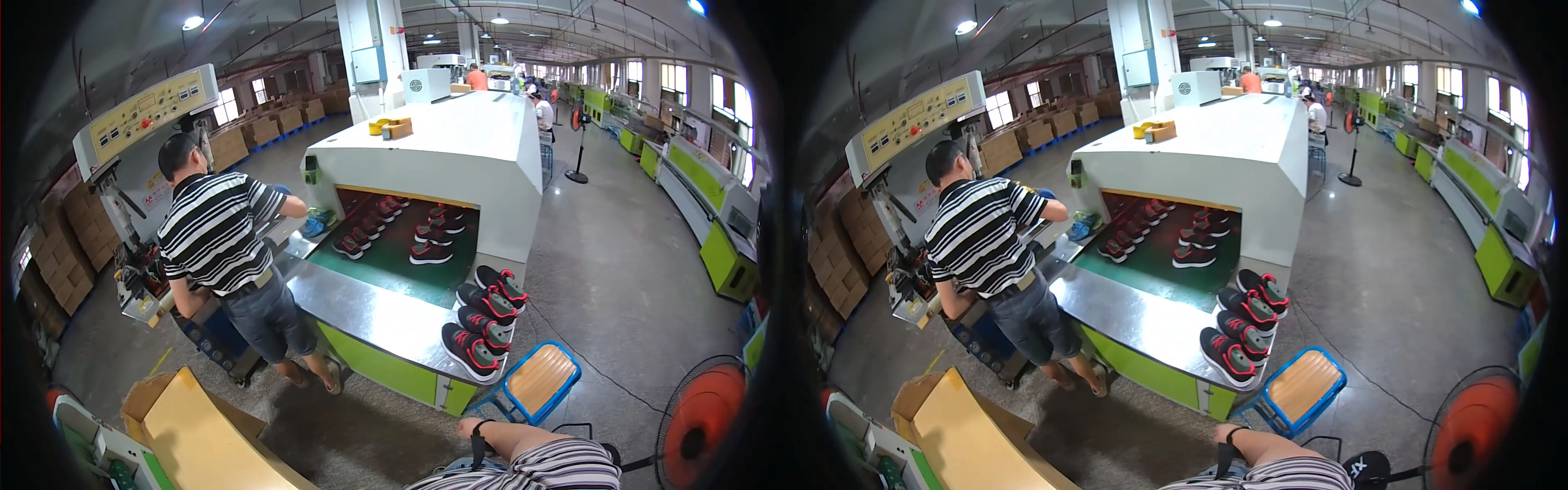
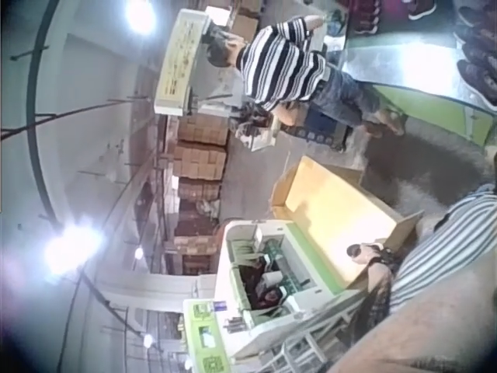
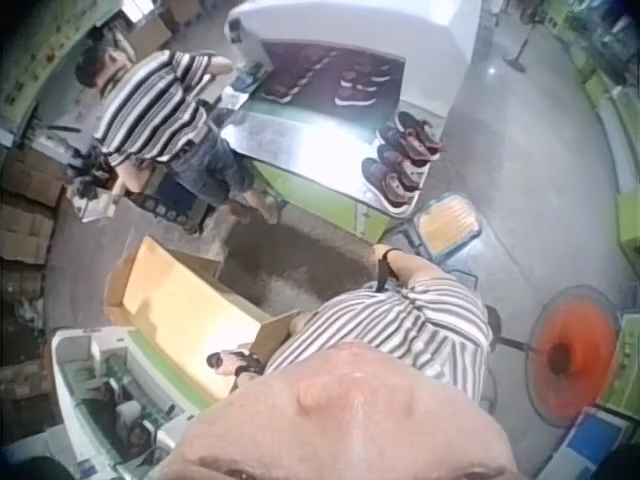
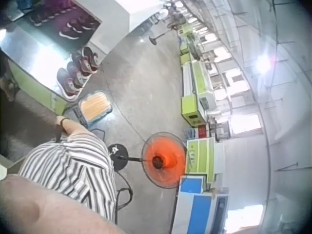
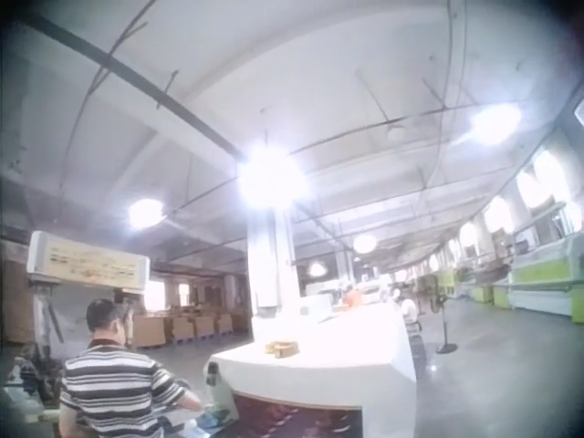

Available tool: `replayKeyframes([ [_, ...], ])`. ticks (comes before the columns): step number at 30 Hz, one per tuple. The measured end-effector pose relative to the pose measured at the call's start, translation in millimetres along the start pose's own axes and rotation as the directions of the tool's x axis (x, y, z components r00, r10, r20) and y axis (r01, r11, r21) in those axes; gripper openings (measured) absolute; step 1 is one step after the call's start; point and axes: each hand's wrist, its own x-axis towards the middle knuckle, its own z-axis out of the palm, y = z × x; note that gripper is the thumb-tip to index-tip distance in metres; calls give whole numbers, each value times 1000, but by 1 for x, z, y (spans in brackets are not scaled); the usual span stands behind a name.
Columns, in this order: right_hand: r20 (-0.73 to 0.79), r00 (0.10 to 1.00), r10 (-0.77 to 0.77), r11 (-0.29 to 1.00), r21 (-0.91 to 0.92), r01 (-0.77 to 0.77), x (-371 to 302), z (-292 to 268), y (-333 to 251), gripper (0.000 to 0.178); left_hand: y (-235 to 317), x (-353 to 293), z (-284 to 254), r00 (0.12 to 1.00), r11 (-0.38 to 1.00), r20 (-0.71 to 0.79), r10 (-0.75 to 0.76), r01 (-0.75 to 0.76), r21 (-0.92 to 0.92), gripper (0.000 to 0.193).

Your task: Operator places shoes on a conveyor belt and organizes them at a workstation in a shoe factory.

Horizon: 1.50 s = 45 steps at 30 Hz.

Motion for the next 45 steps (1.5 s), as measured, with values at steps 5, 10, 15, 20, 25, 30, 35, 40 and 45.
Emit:
replayKeyframes([
  [5, 191, 849, 493, 789, 315, -528, -57, 78, 119, 46, -43, 61, 5, 71, 392, 995, -63, 919, -41, 25],
  [10, 84, 851, 518, 822, 226, -523, -97, 76, 124, 48, -42, 111, -33, -364, 83, 849, 383, 929, 360, 36],
  [15, -14, 932, 361, 904, 251, -347, -97, 70, 114, 37, -49, 112, -39, -376, -23, 770, 515, 892, 451, 35],
  [20, 105, 927, 359, 859, 352, -372, -100, 46, 103, 45, -51, 102, -36, -361, -123, 689, 629, 828, 546, 35],
  [25, 34, 939, 341, 885, 324, -333, -95, 45, 106, 42, -55, 95, -27, -316, -191, 588, 745, 744, 641, 35],
  [30, -11, 942, 337, 898, 304, -318, -93, 66, 126, 39, -62, 91, -20, -244, -253, 497, 833, 631, 734, 34],
  [35, 39, 920, 390, 883, 267, -385, -100, 72, 128, 39, -61, 89, -23, -159, -288, 420, 894, 514, 808, 34],
  [40, 52, 908, 415, 866, 284, -412, -106, 76, 130, 38, -59, 82, -12, -56, -298, 342, 938, 377, 877, 34],
  [45, 0, 911, 412, 856, 343, -387, -106, 73, 131, 37, -51, 83, -11, 53, -279, 274, 960, 243, 929, 34],
])
